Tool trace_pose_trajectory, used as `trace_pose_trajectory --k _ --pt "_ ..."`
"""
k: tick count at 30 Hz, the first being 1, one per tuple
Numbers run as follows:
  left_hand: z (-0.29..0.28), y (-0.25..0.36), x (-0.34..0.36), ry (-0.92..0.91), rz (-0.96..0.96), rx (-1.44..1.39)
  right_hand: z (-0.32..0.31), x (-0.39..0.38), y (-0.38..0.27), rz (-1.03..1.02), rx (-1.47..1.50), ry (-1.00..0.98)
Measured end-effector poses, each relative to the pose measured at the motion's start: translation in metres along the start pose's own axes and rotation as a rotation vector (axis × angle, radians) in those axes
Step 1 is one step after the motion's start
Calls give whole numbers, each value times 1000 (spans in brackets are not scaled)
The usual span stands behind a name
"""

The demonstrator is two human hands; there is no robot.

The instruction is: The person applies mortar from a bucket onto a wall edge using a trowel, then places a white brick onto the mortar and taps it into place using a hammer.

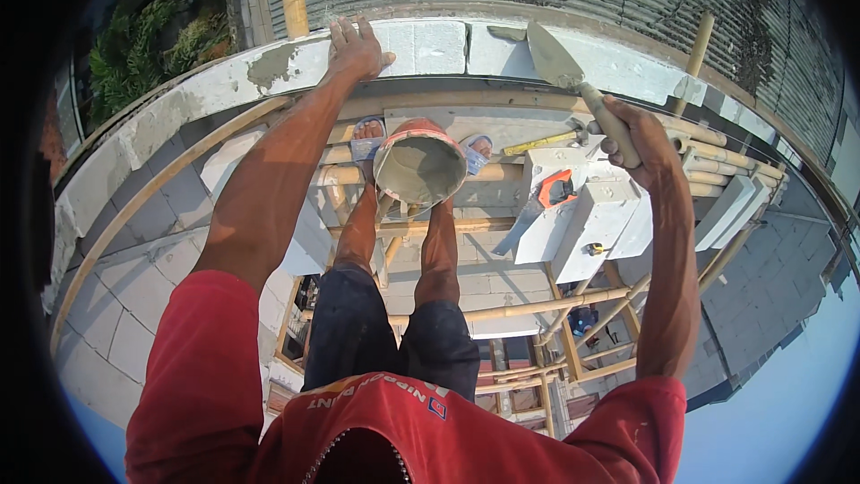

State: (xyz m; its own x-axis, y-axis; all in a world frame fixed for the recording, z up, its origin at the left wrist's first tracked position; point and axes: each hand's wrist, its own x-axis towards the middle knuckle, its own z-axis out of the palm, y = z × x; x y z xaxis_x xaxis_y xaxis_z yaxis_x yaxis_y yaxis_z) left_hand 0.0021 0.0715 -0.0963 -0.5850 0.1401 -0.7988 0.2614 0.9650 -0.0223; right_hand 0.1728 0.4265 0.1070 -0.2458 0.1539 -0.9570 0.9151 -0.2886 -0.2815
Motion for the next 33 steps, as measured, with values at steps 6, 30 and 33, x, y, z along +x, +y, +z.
trace_pose_trajectory --k 6,30,33 --pt "1 4 2 -15 -26 -72 -4 85 -6 -79 -95 46" --pt "20 -29 24 68 117 222 26 88 129 -497 -281 247" --pt "22 -27 24 74 121 213 29 88 134 -516 -286 250"
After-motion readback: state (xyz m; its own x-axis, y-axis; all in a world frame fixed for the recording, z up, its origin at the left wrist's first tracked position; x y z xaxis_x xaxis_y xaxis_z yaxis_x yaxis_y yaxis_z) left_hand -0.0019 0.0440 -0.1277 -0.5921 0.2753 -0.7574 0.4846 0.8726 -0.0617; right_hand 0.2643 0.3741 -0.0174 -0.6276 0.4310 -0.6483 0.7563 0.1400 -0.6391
